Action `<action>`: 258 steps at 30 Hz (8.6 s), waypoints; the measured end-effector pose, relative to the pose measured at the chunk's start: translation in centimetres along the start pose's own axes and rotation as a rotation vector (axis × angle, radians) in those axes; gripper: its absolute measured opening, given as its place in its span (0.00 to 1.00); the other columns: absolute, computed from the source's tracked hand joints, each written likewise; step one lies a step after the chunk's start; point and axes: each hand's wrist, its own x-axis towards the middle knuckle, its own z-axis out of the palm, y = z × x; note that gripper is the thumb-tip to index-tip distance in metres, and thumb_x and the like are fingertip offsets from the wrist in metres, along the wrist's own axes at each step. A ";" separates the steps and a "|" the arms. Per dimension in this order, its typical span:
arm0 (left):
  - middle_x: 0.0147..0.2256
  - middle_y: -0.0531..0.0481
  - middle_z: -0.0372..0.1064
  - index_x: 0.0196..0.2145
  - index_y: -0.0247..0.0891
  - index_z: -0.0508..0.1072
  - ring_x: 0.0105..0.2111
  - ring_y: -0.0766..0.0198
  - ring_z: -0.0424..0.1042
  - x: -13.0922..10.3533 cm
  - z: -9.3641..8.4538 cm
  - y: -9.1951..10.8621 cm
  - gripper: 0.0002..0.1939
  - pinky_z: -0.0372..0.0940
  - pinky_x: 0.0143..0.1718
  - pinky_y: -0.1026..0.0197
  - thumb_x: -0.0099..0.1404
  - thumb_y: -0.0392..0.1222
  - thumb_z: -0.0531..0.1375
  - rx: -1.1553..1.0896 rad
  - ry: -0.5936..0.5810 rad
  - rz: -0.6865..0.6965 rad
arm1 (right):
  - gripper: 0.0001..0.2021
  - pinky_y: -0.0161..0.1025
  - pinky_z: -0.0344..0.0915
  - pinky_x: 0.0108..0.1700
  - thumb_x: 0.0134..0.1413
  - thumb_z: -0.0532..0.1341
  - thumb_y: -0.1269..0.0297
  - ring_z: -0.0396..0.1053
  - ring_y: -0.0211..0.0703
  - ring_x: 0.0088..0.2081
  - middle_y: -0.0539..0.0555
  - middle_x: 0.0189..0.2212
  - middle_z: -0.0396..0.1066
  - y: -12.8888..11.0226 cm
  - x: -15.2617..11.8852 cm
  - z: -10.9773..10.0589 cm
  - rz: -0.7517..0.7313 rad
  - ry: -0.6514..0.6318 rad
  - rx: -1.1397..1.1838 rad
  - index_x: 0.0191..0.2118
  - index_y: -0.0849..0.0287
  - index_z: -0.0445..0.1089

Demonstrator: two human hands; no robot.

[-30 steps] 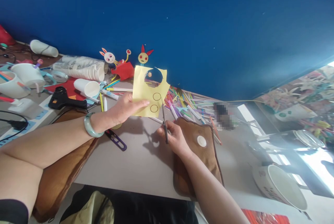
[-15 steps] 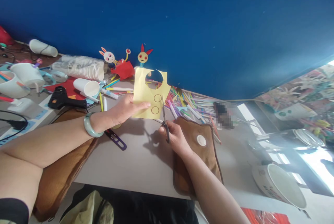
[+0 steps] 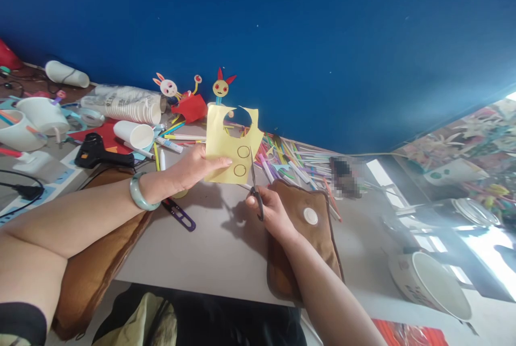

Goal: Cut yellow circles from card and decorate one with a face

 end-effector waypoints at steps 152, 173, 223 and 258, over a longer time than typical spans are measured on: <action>0.36 0.46 0.78 0.40 0.36 0.79 0.35 0.57 0.76 0.6 -1.8 0.6 0.20 0.72 0.34 0.59 0.52 0.49 0.70 -0.093 -0.022 0.096 | 0.26 0.35 0.49 0.27 0.39 0.68 0.39 0.54 0.35 0.25 0.47 0.20 0.61 -0.3 -0.4 -0.8 -0.021 0.015 0.047 0.20 0.59 0.61; 0.37 0.46 0.79 0.39 0.37 0.79 0.37 0.56 0.77 0.4 -1.5 0.9 0.18 0.73 0.37 0.58 0.52 0.47 0.70 -0.122 -0.017 0.057 | 0.26 0.35 0.51 0.28 0.41 0.67 0.39 0.55 0.35 0.26 0.48 0.21 0.62 -0.5 -0.4 -0.8 -0.056 -0.035 -0.013 0.23 0.59 0.64; 0.30 0.48 0.77 0.34 0.34 0.77 0.24 0.69 0.71 0.0 -1.4 1.8 0.11 0.66 0.25 0.67 0.59 0.46 0.65 -0.041 -0.262 0.026 | 0.26 0.35 0.52 0.29 0.41 0.67 0.40 0.55 0.34 0.25 0.47 0.20 0.61 0.0 0.1 -0.8 -0.059 0.001 0.013 0.21 0.59 0.63; 0.25 0.53 0.71 0.32 0.35 0.76 0.23 0.71 0.68 0.3 -1.4 1.7 0.09 0.65 0.24 0.68 0.60 0.45 0.65 -0.059 -0.115 0.108 | 0.25 0.36 0.52 0.29 0.41 0.68 0.42 0.54 0.35 0.25 0.46 0.21 0.59 0.5 0.0 -0.7 -0.035 -0.019 0.007 0.21 0.58 0.59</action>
